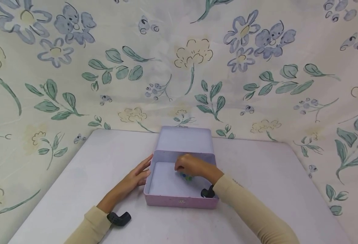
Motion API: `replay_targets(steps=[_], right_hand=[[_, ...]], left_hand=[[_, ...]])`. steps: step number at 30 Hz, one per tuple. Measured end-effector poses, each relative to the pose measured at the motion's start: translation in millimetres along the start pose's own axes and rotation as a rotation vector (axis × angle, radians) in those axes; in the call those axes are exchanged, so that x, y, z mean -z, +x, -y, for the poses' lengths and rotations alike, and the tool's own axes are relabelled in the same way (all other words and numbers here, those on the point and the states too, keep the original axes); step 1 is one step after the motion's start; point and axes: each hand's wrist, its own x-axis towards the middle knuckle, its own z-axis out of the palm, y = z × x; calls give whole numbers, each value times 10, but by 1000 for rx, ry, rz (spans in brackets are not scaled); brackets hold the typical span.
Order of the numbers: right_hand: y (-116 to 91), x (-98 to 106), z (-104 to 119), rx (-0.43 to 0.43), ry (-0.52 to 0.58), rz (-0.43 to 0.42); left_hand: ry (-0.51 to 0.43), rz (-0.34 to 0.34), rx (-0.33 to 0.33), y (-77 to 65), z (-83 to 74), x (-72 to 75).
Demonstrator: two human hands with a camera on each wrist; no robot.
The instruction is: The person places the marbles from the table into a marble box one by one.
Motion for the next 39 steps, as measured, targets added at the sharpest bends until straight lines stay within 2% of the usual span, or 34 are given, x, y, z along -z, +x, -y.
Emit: replay_targets(steps=[7, 14, 24, 39], right_hand=[[-5, -37, -27, 20, 1, -11], [-16, -83, -35, -6, -9, 22], [-14, -111, -42, 13, -22, 27], [-14, -140, -61, 29, -49, 31]], left_hand=[[4, -4, -3, 6, 13, -11], [12, -5, 1, 7, 17, -25], [-14, 1, -4, -4, 1, -17], [10, -3, -11, 5, 10, -17]])
